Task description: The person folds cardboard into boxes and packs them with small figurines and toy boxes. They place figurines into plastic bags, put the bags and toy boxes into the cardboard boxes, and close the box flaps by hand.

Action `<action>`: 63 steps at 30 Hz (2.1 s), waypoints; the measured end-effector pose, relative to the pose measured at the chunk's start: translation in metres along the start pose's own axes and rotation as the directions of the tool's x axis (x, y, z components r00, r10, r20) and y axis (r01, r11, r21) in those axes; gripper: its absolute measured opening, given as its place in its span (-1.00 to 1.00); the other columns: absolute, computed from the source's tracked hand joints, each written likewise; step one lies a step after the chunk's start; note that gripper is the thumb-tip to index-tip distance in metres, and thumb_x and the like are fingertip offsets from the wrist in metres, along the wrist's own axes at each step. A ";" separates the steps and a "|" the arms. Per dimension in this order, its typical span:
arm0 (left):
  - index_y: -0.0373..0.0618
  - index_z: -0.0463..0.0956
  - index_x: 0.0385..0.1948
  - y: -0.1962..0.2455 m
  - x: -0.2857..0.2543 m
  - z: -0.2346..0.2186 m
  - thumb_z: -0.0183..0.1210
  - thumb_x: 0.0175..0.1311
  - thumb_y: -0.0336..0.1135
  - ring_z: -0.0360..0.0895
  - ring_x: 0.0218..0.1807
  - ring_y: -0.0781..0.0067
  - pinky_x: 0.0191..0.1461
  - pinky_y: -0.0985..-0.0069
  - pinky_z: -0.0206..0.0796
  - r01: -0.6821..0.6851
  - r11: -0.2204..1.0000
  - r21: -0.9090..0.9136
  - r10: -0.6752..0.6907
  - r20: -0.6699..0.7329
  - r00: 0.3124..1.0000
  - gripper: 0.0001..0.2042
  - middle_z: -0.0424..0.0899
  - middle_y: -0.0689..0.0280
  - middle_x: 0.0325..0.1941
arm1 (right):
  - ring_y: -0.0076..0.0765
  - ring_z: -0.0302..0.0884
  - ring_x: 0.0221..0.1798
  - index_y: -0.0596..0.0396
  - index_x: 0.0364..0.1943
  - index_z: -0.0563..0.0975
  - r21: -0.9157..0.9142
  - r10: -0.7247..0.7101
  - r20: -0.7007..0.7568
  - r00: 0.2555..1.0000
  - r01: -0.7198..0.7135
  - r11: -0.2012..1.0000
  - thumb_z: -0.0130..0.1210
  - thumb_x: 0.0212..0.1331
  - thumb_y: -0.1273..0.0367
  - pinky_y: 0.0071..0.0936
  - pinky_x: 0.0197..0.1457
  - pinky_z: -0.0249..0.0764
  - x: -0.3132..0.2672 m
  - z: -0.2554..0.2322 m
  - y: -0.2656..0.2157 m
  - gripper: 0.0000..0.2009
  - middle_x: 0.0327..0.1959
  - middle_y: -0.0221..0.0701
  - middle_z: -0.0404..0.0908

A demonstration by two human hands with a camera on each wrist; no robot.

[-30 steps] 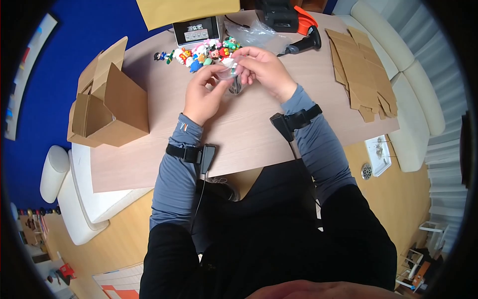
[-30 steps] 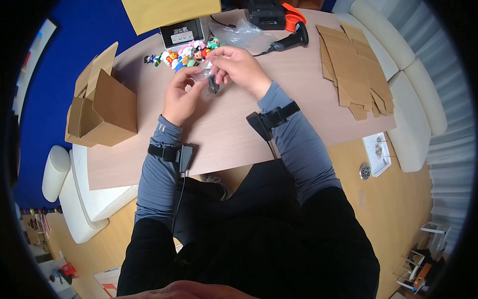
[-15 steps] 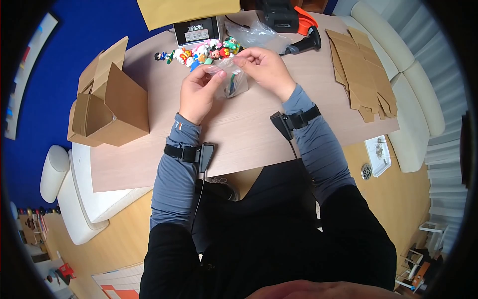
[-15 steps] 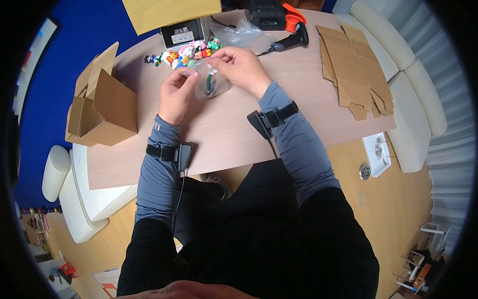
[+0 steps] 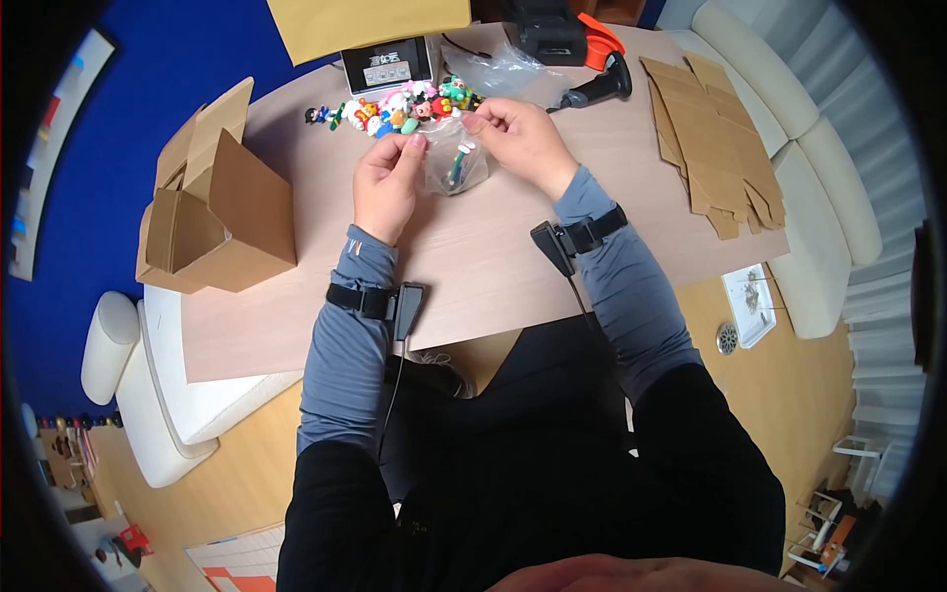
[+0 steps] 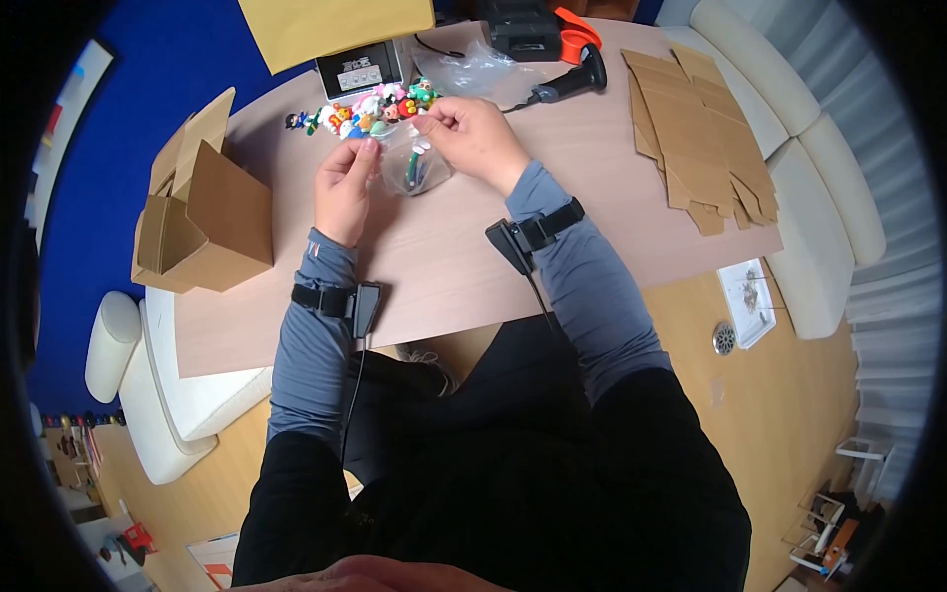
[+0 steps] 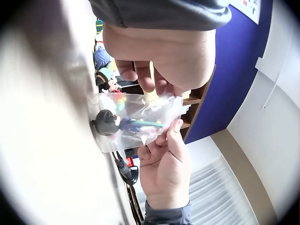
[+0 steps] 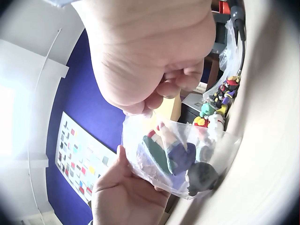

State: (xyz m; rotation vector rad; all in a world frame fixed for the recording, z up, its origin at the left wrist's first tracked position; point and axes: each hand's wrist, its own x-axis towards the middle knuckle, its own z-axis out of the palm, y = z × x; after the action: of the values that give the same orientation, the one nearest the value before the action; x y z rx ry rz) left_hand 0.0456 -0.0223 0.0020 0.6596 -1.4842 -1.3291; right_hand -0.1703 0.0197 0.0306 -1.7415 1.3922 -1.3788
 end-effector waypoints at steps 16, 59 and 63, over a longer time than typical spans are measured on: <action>-0.23 0.64 -0.15 0.007 -0.005 0.005 0.22 0.49 -0.25 0.54 -0.20 0.70 -0.07 0.67 0.39 0.041 0.999 -0.008 -0.041 0.075 0.996 -0.80 0.71 0.41 -0.22 | -0.65 0.44 -0.27 0.13 -0.25 0.64 0.113 -0.112 0.136 0.984 0.097 0.989 0.23 0.39 0.27 -0.59 -0.16 0.42 -0.004 0.010 -0.008 -0.80 -0.34 -0.54 0.59; -0.27 0.37 0.26 -0.002 0.001 0.004 0.23 0.42 -0.43 0.61 -0.04 0.58 0.04 0.60 0.47 0.250 0.962 0.110 -0.267 0.174 0.948 -0.58 0.68 0.27 -0.01 | -0.79 0.41 -0.29 0.17 -0.10 0.64 0.139 0.039 0.010 0.999 -0.040 0.989 0.19 0.43 0.33 -0.73 -0.19 0.40 0.004 0.017 0.027 -0.82 -0.31 -0.64 0.61; -0.27 0.27 0.37 -0.004 0.002 0.008 0.13 0.48 -0.45 0.61 0.03 0.54 0.09 0.58 0.46 0.205 0.978 0.027 -0.206 0.103 0.973 -0.53 0.66 0.22 0.08 | -0.77 0.41 -0.29 0.17 -0.11 0.66 0.112 0.091 0.040 0.995 -0.095 0.989 0.22 0.41 0.32 -0.71 -0.20 0.42 0.004 0.014 0.026 -0.81 -0.29 -0.63 0.62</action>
State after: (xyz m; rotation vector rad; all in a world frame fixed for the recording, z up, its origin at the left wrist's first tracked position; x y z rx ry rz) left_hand 0.0369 -0.0223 -0.0006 0.7806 -1.5445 -1.5318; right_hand -0.1678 0.0042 0.0046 -1.5994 1.3324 -1.3444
